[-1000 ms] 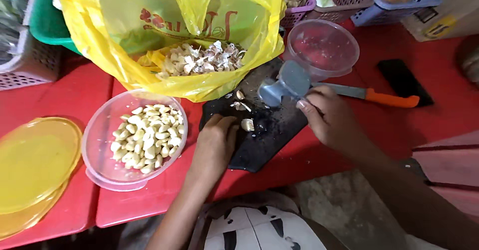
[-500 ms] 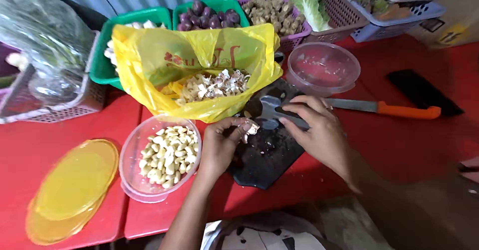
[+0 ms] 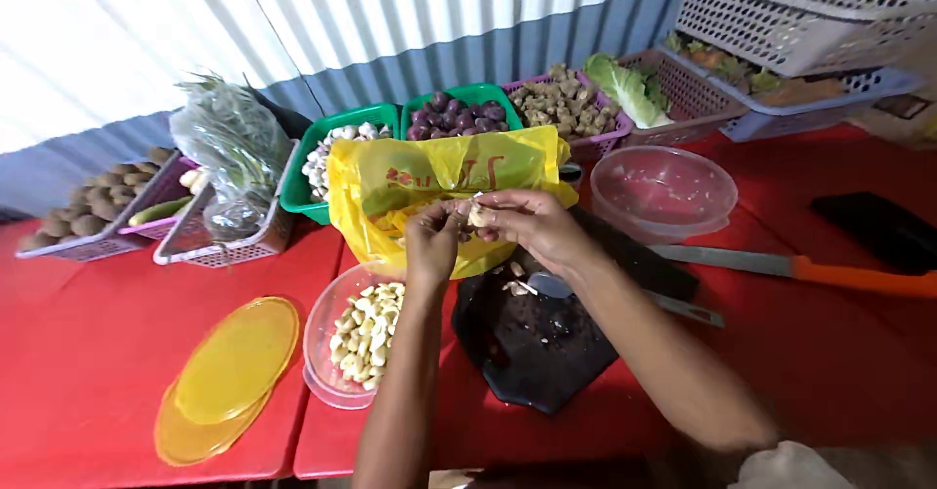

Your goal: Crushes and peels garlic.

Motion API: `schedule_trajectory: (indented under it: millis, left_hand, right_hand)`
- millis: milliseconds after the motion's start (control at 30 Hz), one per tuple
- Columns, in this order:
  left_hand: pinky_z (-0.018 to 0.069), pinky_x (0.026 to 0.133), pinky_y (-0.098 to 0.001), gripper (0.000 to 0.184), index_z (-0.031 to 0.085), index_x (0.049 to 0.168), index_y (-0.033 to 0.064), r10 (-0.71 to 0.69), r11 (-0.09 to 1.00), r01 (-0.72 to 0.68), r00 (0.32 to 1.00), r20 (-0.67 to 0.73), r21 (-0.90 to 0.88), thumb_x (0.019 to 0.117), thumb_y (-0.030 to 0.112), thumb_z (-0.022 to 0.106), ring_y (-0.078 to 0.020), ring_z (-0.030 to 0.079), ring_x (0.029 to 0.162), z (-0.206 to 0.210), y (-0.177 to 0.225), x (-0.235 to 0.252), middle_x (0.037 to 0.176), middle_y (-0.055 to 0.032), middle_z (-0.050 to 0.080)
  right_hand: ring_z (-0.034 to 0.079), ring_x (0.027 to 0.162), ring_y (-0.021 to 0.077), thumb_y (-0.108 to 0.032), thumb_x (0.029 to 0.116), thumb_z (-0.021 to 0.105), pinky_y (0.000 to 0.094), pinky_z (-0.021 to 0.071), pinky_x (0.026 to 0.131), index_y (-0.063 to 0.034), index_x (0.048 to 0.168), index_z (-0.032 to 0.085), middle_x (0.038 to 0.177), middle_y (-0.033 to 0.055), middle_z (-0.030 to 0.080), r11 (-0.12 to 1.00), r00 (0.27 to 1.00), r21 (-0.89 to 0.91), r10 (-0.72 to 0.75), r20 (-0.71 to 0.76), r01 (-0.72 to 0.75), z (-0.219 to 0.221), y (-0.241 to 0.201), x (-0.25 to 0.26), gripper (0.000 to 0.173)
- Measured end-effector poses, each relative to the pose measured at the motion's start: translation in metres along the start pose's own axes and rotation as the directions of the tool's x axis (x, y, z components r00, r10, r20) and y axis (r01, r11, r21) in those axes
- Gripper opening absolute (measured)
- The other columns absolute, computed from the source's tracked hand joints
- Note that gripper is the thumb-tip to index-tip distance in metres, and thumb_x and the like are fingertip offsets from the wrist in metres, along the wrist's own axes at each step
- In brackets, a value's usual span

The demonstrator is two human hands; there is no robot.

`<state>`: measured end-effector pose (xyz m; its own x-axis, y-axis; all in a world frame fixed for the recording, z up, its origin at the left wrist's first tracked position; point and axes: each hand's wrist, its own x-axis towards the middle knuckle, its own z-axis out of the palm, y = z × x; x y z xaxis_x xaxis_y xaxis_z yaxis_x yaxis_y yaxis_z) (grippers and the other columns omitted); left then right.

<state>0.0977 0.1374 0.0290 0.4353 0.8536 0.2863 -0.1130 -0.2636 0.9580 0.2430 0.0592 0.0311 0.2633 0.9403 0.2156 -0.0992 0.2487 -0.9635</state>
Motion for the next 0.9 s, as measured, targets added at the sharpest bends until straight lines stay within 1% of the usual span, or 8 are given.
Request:
schedule_trajectory:
  millis: [133, 267, 433, 567, 700, 767, 833, 900]
  left_hand:
    - [0.0556, 0.063, -0.0243, 0.011, 0.070, 0.099, 0.0005, -0.060, 0.994, 0.050, 0.993, -0.100, -0.100, 0.1012, 0.007, 0.061, -0.0078, 0.062, 0.064, 0.010, -0.012, 0.018, 0.078, -0.0022, 0.067]
    - [0.0549, 0.067, -0.0241, 0.009, 0.071, 0.100, 0.0002, 0.109, 0.984, -0.077, 0.972, -0.206, 0.158, 0.0988, 0.008, 0.066, -0.0056, 0.063, 0.067, 0.016, -0.018, 0.028, 0.082, -0.0033, 0.069]
    - [0.0569, 0.071, -0.0311, 0.012, 0.070, 0.104, -0.0021, 0.241, 0.922, -0.131, 0.931, -0.275, 0.365, 0.0993, 0.008, 0.064, -0.0127, 0.066, 0.072, 0.008, -0.024, 0.032, 0.087, -0.0101, 0.070]
    - [0.0543, 0.095, -0.0439, 0.017, 0.074, 0.109, 0.0003, 0.264, 0.811, -0.121, 0.949, -0.173, 0.573, 0.0947, 0.000, 0.065, -0.0300, 0.064, 0.111, 0.011, -0.016, 0.024, 0.121, -0.0208, 0.065]
    - [0.0477, 0.099, -0.0601, 0.017, 0.076, 0.109, 0.0056, 0.308, 0.714, -0.123, 0.939, -0.152, 0.689, 0.0995, 0.011, 0.063, -0.0325, 0.069, 0.105, 0.008, -0.018, 0.024, 0.105, -0.0134, 0.074]
    - [0.0393, 0.108, -0.0659, 0.025, 0.074, 0.120, 0.0070, 0.242, 0.704, -0.071, 0.959, -0.144, 0.707, 0.1029, 0.009, 0.056, -0.0342, 0.067, 0.117, 0.006, -0.017, 0.022, 0.116, -0.0128, 0.074]
    - [0.0392, 0.111, -0.0612, 0.031, 0.069, 0.129, 0.0030, 0.179, 0.743, -0.054, 0.976, -0.121, 0.667, 0.1054, 0.009, 0.050, -0.0373, 0.058, 0.130, 0.004, -0.019, 0.019, 0.136, -0.0184, 0.064]
    - [0.0510, 0.099, -0.0516, 0.031, 0.066, 0.127, -0.0023, 0.200, 0.830, -0.098, 0.971, -0.128, 0.550, 0.1072, 0.016, 0.051, -0.0326, 0.066, 0.113, 0.004, -0.021, 0.016, 0.124, -0.0210, 0.068]
  right_hand:
    - [0.069, 0.076, 0.0151, 0.000, 0.1028, 0.052, 0.0310, 0.0613, 0.073, 0.0027, 0.127, 0.063, 0.100, 0.0110, 0.070, 0.984, 0.995, 0.151, 0.095, -0.030, -0.090, -0.001, 0.009, 0.019, 0.027]
    - [0.068, 0.079, 0.0156, 0.000, 0.1034, 0.051, 0.0318, 0.0602, 0.075, 0.0018, 0.127, 0.062, 0.107, 0.0114, 0.067, 0.968, 0.980, 0.202, 0.170, -0.099, -0.148, 0.003, 0.013, 0.031, 0.026]
    - [0.066, 0.072, 0.0140, -0.003, 0.1048, 0.048, 0.0278, 0.0588, 0.069, 0.0033, 0.126, 0.059, 0.094, 0.0089, 0.066, 0.950, 0.957, 0.220, 0.255, -0.136, -0.221, 0.001, 0.003, 0.039, 0.025]
    - [0.065, 0.074, 0.0132, -0.009, 0.1070, 0.046, 0.0272, 0.0577, 0.069, 0.0006, 0.127, 0.059, 0.098, 0.0082, 0.066, 0.950, 0.959, 0.193, 0.265, -0.095, -0.244, -0.005, 0.000, 0.044, 0.026]
    - [0.069, 0.079, 0.0152, -0.009, 0.1065, 0.049, 0.0308, 0.0601, 0.073, -0.0002, 0.128, 0.061, 0.105, 0.0090, 0.069, 0.985, 0.984, 0.048, 0.169, -0.055, -0.166, -0.007, 0.003, 0.047, 0.026]
    - [0.070, 0.083, 0.0170, -0.008, 0.1066, 0.049, 0.0323, 0.0606, 0.075, -0.0006, 0.129, 0.061, 0.110, 0.0107, 0.068, 0.990, 0.989, -0.011, 0.138, -0.061, -0.139, -0.005, 0.004, 0.048, 0.026]
    - [0.071, 0.084, 0.0175, -0.006, 0.1058, 0.051, 0.0331, 0.0615, 0.076, 0.0000, 0.128, 0.062, 0.111, 0.0122, 0.068, 0.992, 0.989, -0.032, 0.117, -0.091, -0.121, 0.000, 0.005, 0.048, 0.025]
    - [0.071, 0.084, 0.0160, -0.005, 0.1042, 0.055, 0.0327, 0.0619, 0.077, 0.0001, 0.126, 0.063, 0.111, 0.0116, 0.067, 0.993, 0.987, -0.055, 0.093, -0.134, -0.101, 0.008, 0.005, 0.045, 0.024]
